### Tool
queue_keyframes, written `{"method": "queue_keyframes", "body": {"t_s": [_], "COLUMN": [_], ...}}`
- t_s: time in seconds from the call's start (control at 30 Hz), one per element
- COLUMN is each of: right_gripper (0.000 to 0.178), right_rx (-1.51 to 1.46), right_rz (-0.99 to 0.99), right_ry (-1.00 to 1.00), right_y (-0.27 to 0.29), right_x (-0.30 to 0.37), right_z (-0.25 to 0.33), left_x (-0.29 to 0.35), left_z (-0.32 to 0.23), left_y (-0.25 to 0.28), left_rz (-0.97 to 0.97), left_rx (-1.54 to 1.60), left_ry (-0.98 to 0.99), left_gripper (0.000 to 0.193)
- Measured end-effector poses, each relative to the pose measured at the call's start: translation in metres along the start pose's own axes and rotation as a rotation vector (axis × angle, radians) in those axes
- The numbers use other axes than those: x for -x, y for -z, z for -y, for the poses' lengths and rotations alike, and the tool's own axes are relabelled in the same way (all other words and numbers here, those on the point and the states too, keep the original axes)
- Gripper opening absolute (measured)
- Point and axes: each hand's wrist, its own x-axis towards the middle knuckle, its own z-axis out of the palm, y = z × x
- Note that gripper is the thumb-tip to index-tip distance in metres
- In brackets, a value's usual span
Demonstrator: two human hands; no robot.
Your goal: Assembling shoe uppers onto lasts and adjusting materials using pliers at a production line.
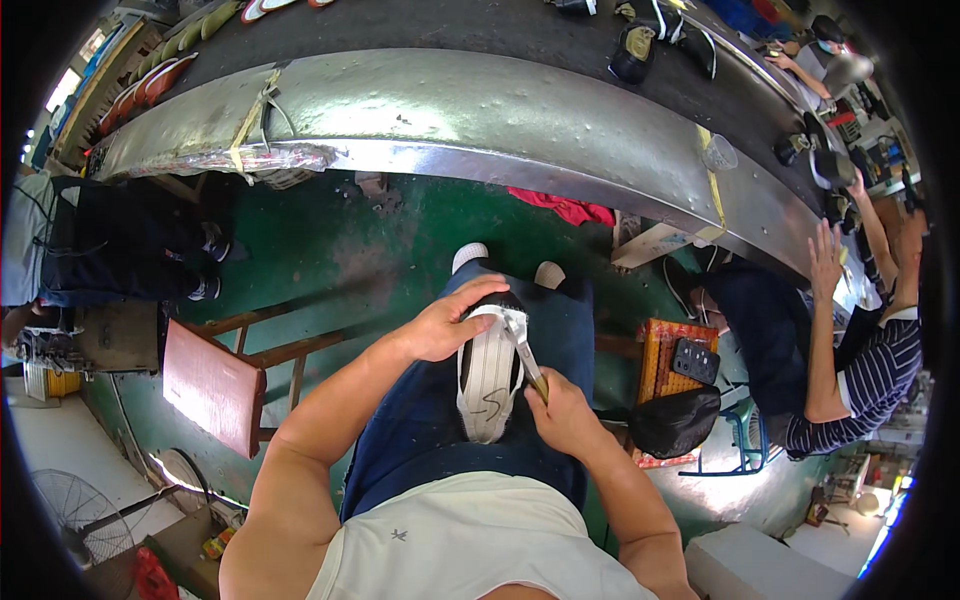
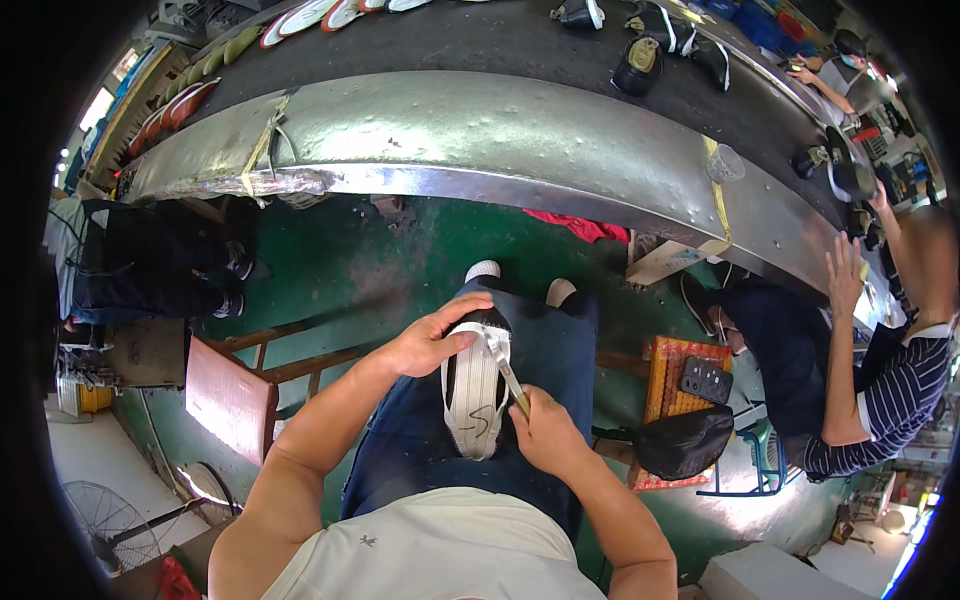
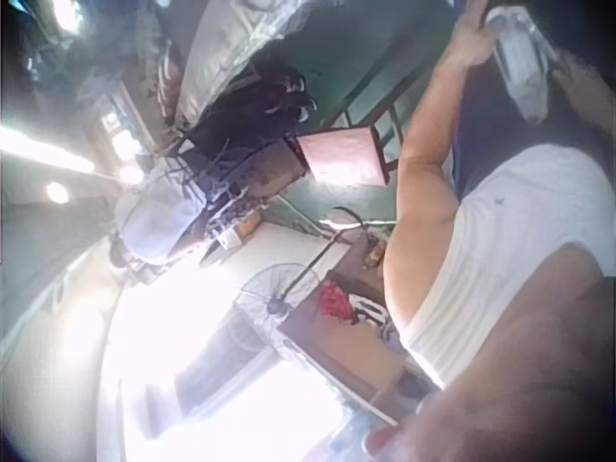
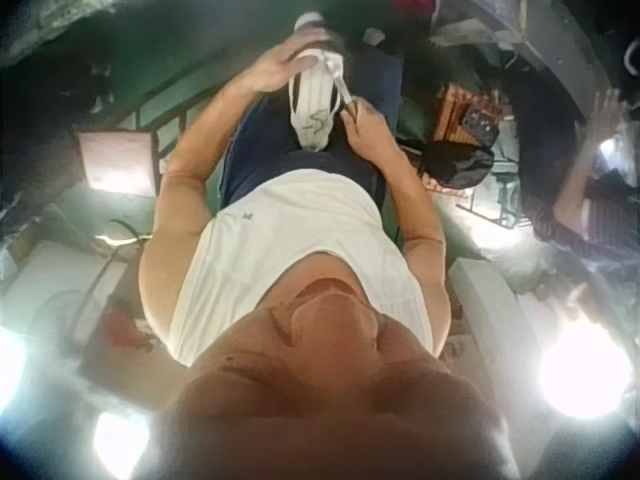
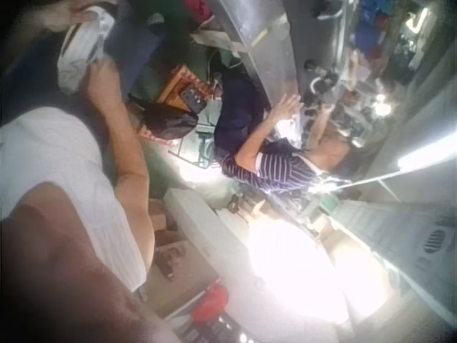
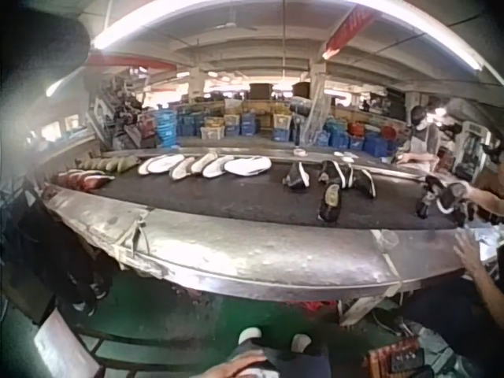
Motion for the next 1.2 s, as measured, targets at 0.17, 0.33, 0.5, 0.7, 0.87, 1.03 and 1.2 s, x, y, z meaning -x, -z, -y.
{"method": "queue_keyframes", "body": {"t_s": [0.17, 0.33, 0.5, 0.7, 0.87, 1.03, 1.2], "right_gripper": [0.031, 0.029, 0.03, 0.033, 0.034, 0.039, 0.041], "right_rx": [0.125, -0.305, -0.275, -0.086, -0.034, -0.217, -0.07], "right_rz": [0.132, 0.45, -0.075, -0.024, 0.08, -0.217, -0.25], "right_ry": [-0.07, -0.29, -0.088, -0.101, -0.187, -0.136, 0.032], "right_y": [0.024, 0.065, 0.043, 0.035, 0.026, 0.005, 0.004], "right_x": [-0.007, -0.011, -0.021, -0.045, -0.05, -0.025, -0.026], "right_z": [0.017, 0.014, 0.031, 0.019, -0.007, -0.032, -0.008], "left_x": [-0.004, -0.009, -0.011, -0.016, -0.013, 0.002, 0.037], "left_z": [-0.008, -0.01, -0.006, -0.007, 0.001, -0.001, -0.01], "left_y": [-0.027, -0.026, -0.016, -0.009, -0.008, -0.03, -0.059], "left_rz": [-0.184, -0.232, -0.125, -0.021, -0.03, -0.277, -0.347], "left_rx": [0.409, 0.175, 0.148, 0.179, 0.164, 0.247, -0.202], "left_ry": [0.388, 0.368, 0.332, 0.39, 0.354, 0.455, 0.402], "left_gripper": [0.045, 0.044, 0.047, 0.054, 0.061, 0.065, 0.061]}}
